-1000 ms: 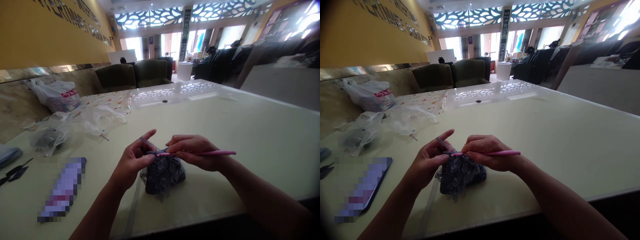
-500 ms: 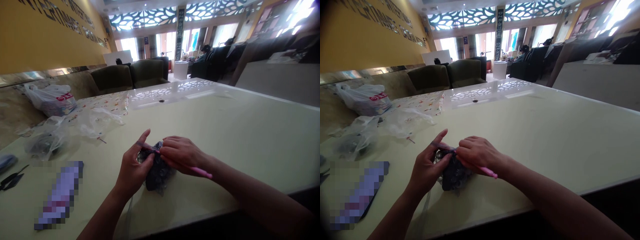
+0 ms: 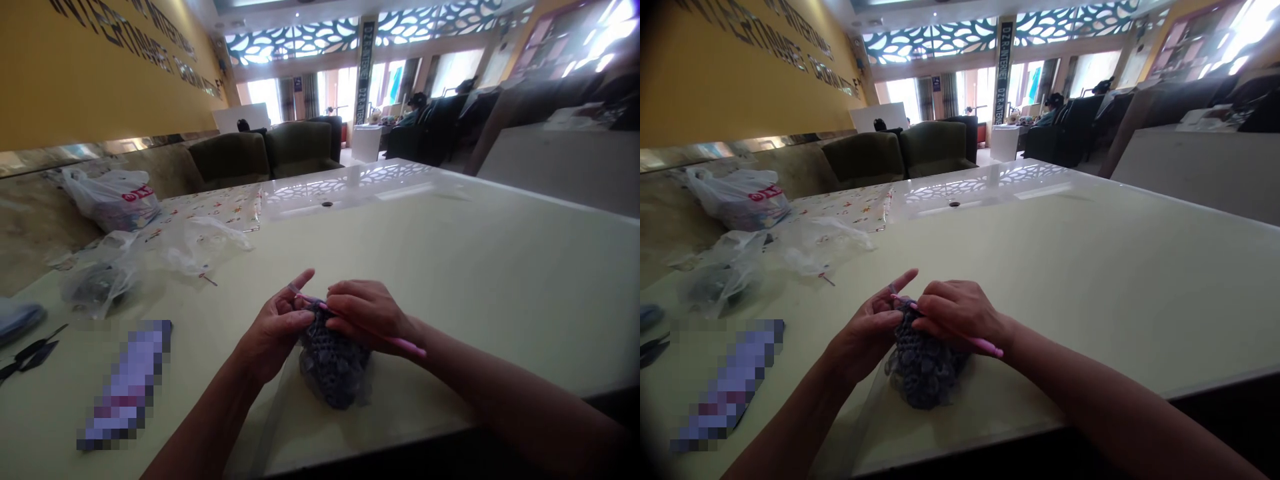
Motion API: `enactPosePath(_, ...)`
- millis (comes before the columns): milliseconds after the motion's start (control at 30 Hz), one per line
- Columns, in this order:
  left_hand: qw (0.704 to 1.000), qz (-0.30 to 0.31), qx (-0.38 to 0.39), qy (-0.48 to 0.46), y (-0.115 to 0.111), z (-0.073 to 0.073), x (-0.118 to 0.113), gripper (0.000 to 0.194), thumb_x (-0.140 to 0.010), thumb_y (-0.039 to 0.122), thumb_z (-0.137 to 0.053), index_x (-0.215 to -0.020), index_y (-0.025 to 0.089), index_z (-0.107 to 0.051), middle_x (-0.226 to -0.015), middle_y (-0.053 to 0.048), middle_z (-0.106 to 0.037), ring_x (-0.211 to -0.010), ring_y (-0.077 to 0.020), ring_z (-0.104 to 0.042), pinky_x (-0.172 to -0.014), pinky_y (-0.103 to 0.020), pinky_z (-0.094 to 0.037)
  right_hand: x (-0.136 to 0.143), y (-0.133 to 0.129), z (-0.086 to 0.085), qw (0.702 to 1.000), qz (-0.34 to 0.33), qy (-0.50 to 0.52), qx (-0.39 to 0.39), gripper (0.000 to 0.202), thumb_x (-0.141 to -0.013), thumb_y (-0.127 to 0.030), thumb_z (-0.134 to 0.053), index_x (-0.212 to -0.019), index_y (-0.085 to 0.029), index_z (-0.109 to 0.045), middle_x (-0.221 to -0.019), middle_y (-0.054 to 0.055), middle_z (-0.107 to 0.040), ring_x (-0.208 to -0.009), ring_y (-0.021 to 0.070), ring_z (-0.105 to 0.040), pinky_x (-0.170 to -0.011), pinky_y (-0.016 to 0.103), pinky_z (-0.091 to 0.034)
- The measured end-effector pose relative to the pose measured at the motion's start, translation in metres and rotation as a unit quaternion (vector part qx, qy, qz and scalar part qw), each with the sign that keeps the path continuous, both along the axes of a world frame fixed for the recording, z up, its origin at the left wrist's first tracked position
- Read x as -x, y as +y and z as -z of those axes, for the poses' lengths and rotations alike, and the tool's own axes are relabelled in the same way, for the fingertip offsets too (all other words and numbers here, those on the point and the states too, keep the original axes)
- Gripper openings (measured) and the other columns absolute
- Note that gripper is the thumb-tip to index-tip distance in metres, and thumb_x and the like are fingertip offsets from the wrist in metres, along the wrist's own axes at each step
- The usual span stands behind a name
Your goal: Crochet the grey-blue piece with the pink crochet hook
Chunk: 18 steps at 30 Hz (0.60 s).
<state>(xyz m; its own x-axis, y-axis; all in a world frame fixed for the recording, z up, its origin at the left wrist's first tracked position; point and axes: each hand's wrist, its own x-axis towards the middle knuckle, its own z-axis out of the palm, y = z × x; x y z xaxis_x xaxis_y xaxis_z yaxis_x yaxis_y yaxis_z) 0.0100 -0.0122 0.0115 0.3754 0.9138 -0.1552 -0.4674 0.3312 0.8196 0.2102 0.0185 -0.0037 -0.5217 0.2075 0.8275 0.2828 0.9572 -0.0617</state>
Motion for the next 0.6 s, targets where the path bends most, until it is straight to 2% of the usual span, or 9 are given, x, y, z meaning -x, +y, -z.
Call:
enactPosePath(133,0.999,-0.025,-0.013,0.017,0.004,-0.002,0.005,0.074,-0.066,0.012,-0.081,-0.136,0.019,-0.059,-0.085,-0.002,-0.069,-0.081,-0.0146,-0.064,-0.083,-0.028,-0.046,-0.004,0.002,-0.007,0.993,-0.048,-0.008,0.109,0.014,-0.099,-0.023,-0.053,-0.095,-0.015,-0.063,-0.089,0.007,-0.068,-0.075,0.0121,-0.064,-0.066,0.023,-0.051)
enactPosePath(267,0.997,-0.045,-0.012,0.055,0.006,-0.004,0.008,0.066,-0.066,0.014,-0.081,-0.13,0.018,-0.065,-0.087,-0.005,-0.072,-0.084,-0.0183,-0.066,-0.085,-0.032,-0.048,-0.007,0.0,-0.015,0.985,-0.078,-0.008,0.156,0.016,-0.098,-0.017,-0.05,-0.093,-0.014,-0.065,-0.091,0.008,-0.069,-0.079,0.0129,-0.065,-0.069,0.024,-0.052)
enactPosePath(367,0.995,-0.057,-0.024,0.077,0.006,-0.004,0.01,0.06,-0.065,0.016,-0.081,-0.124,0.017,-0.069,-0.085,-0.004,-0.071,-0.081,-0.017,-0.065,-0.081,-0.029,-0.049,-0.011,0.001,-0.015,0.977,-0.086,-0.014,0.197,0.016,-0.097,-0.016,-0.051,-0.09,-0.014,-0.066,-0.088,0.007,-0.07,-0.082,0.014,-0.066,-0.073,0.026,-0.053)
enactPosePath(600,0.98,-0.083,-0.107,0.146,0.005,0.002,0.008,0.05,-0.067,0.018,-0.077,-0.118,0.021,-0.073,-0.086,-0.002,-0.064,-0.078,-0.0136,-0.058,-0.071,-0.024,-0.046,-0.015,0.005,-0.008,0.923,-0.096,0.016,0.371,0.022,-0.098,-0.021,-0.05,-0.084,-0.015,-0.066,-0.079,0.003,-0.068,-0.08,0.0147,-0.066,-0.079,0.029,-0.055)
